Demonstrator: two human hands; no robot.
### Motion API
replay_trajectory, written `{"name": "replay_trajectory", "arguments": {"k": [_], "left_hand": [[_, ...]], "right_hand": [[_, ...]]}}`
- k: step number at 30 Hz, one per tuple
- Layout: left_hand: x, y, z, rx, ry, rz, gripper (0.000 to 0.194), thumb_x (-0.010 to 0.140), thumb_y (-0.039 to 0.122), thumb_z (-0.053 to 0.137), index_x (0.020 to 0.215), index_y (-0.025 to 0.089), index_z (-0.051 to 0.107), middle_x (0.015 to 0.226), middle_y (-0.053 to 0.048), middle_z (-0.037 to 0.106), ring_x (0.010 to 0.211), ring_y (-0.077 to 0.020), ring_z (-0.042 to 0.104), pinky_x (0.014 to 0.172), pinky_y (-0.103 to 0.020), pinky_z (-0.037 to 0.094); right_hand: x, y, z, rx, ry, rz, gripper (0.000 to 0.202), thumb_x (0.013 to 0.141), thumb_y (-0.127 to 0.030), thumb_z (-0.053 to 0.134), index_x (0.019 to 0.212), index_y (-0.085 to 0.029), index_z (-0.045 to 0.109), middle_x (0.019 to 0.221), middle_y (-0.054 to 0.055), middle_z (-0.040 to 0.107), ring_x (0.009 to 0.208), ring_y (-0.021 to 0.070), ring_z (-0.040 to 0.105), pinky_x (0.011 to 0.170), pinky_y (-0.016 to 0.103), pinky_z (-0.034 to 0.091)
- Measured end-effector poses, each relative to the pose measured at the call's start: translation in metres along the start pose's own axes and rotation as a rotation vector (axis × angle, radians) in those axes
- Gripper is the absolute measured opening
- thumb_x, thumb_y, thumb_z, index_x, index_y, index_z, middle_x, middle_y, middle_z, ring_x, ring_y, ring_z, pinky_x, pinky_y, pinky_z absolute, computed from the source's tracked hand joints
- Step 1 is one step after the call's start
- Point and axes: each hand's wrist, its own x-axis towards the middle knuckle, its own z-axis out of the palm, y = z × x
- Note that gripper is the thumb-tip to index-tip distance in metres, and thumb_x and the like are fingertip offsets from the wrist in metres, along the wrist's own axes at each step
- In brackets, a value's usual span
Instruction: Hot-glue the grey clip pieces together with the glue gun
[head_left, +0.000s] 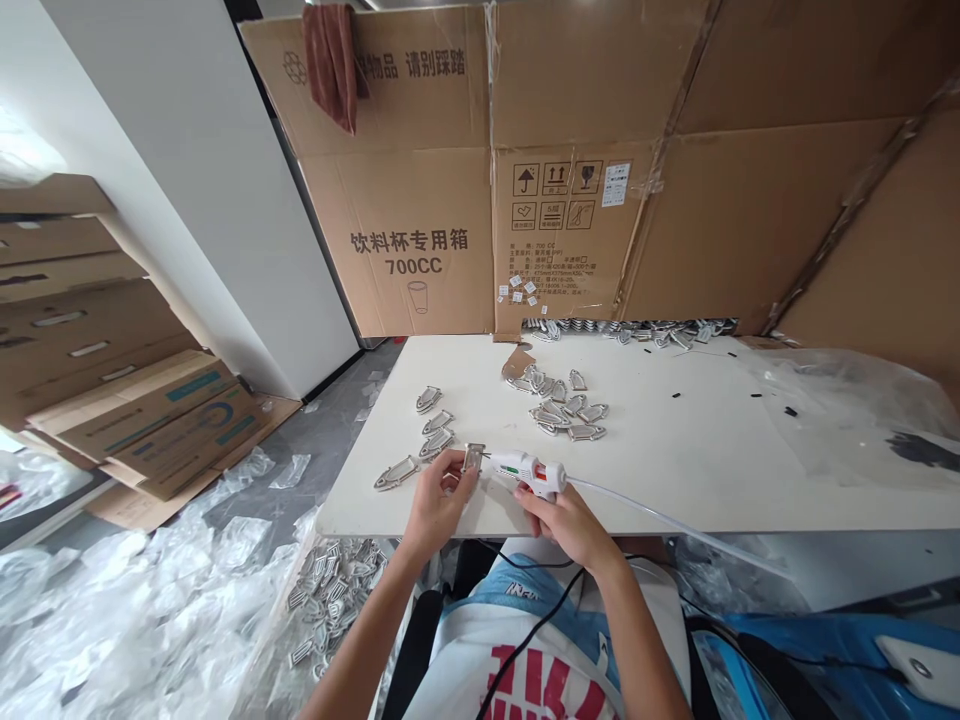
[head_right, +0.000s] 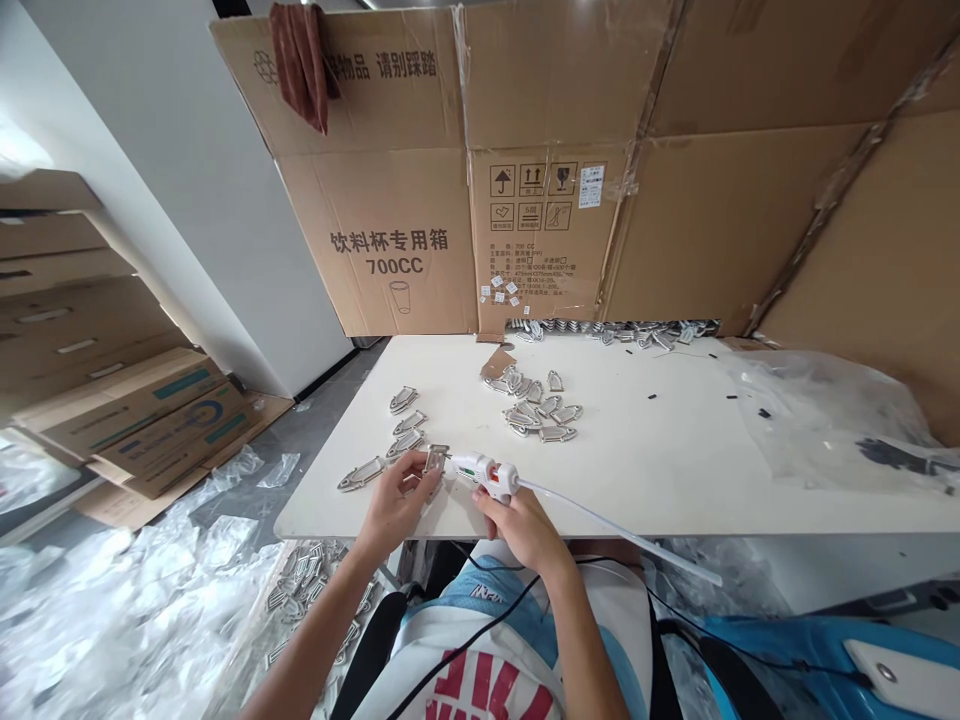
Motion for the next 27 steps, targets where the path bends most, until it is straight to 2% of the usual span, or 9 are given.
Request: {"name": "replay_trajectory", "arguments": {"k": [6,10,12,19,23,27], "left_hand": [[0.002,0.0,0.001,-0.179,0.027,-0.103,0.044,0.09,0.058,0.08,0.107,0.018,0.075,0.089,-0.005,0.073,0.073,-0.0159,0.065,0.065,-0.025,0.053],[0.001,0.011,0.0,-0.279,0.008,-0.164,0.046,0.086,0.059,0.084,0.104,0.018,0.075,0.093,-0.007,0.075,0.077,-0.0174,0.068,0.064,-0.025,0.055],[0.0,0.016,-0.001,-0.314,0.004,-0.189,0.047,0.083,0.058,0.088,0.104,0.017,0.075,0.096,-0.008,0.076,0.079,-0.0186,0.07,0.065,-0.025,0.056],[-0.003,0.022,-0.004,-0.407,0.0,-0.261,0.059,0.076,0.053,0.094,0.118,0.018,0.072,0.093,-0.006,0.076,0.078,-0.0201,0.072,0.067,-0.029,0.06],[-0.003,0.024,-0.006,-0.392,0.005,-0.26,0.048,0.076,0.051,0.094,0.104,0.018,0.073,0.089,-0.005,0.075,0.077,-0.0188,0.071,0.067,-0.028,0.059],[-0.001,0.021,-0.006,-0.391,0.066,-0.216,0.044,0.076,0.047,0.095,0.095,0.02,0.066,0.093,-0.004,0.075,0.078,-0.0177,0.073,0.066,-0.026,0.057]], "right_hand": [[0.0,0.001,-0.001,0.006,-0.031,-0.04,0.041,0.1,-0.06,0.065,0.085,-0.023,0.061,0.062,-0.003,0.058,0.052,0.0135,0.041,0.05,0.028,0.027],[-0.003,0.004,-0.009,0.18,-0.092,0.002,0.044,0.095,-0.066,0.072,0.095,-0.022,0.064,0.06,-0.004,0.059,0.046,0.0098,0.03,0.047,0.028,0.02],[-0.005,0.005,-0.012,0.25,-0.081,0.006,0.047,0.094,-0.067,0.074,0.096,-0.021,0.063,0.061,-0.003,0.061,0.044,0.008,0.027,0.046,0.028,0.018],[-0.004,0.007,-0.01,0.277,-0.052,-0.019,0.048,0.094,-0.068,0.074,0.094,-0.022,0.061,0.069,-0.001,0.065,0.042,0.0065,0.031,0.044,0.027,0.018],[-0.004,0.009,-0.009,0.293,-0.028,-0.047,0.048,0.096,-0.068,0.072,0.097,-0.022,0.06,0.071,-0.002,0.066,0.039,0.0053,0.033,0.042,0.024,0.022],[-0.004,0.01,-0.008,0.269,-0.011,-0.066,0.047,0.097,-0.068,0.071,0.097,-0.022,0.059,0.076,-0.002,0.067,0.04,0.0055,0.037,0.039,0.022,0.025]]}}
